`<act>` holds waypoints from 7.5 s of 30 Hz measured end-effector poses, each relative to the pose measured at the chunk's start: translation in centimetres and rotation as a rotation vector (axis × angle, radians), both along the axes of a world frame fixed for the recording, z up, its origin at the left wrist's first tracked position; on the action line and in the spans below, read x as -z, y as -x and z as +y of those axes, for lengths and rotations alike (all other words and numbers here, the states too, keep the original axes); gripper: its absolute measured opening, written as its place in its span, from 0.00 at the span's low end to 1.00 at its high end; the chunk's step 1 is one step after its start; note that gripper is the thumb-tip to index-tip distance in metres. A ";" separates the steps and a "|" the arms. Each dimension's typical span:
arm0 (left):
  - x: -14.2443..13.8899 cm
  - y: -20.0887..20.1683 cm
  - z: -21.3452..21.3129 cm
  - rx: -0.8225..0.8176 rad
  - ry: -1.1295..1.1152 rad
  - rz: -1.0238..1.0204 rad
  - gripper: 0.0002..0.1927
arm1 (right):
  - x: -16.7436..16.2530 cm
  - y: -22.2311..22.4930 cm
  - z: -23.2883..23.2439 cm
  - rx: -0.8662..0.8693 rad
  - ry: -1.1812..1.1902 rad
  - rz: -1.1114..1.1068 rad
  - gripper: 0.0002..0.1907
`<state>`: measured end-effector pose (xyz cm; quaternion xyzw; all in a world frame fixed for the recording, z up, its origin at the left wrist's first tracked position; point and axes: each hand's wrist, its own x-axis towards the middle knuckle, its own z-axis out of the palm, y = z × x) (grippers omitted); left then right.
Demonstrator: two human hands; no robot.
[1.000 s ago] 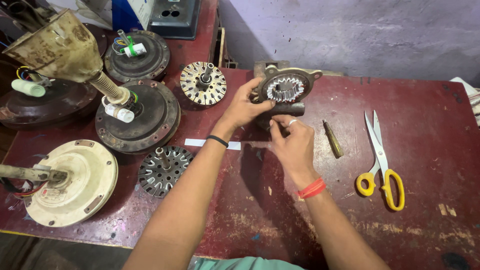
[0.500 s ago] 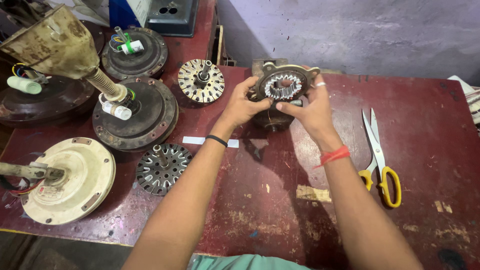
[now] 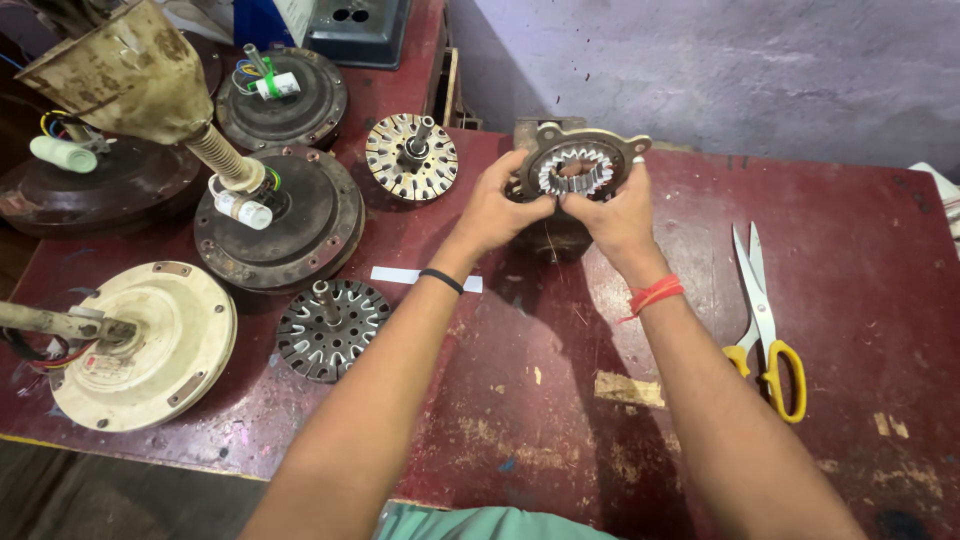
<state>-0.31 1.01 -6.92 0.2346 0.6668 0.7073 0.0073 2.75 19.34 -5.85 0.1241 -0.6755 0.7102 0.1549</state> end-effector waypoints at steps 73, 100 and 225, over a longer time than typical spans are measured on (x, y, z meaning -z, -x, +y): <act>-0.7 0.9 0.0 -0.021 0.071 0.058 0.23 | -4.0 -5.0 -2.7 0.406 -0.129 -0.142 0.12; -0.1 1.7 0.2 0.015 0.075 0.107 0.23 | -6.2 -8.2 -4.2 0.437 -0.544 -0.200 0.17; 0.1 3.0 -1.1 0.238 0.072 0.033 0.22 | -6.6 -5.8 -5.0 0.494 -0.606 -0.105 0.09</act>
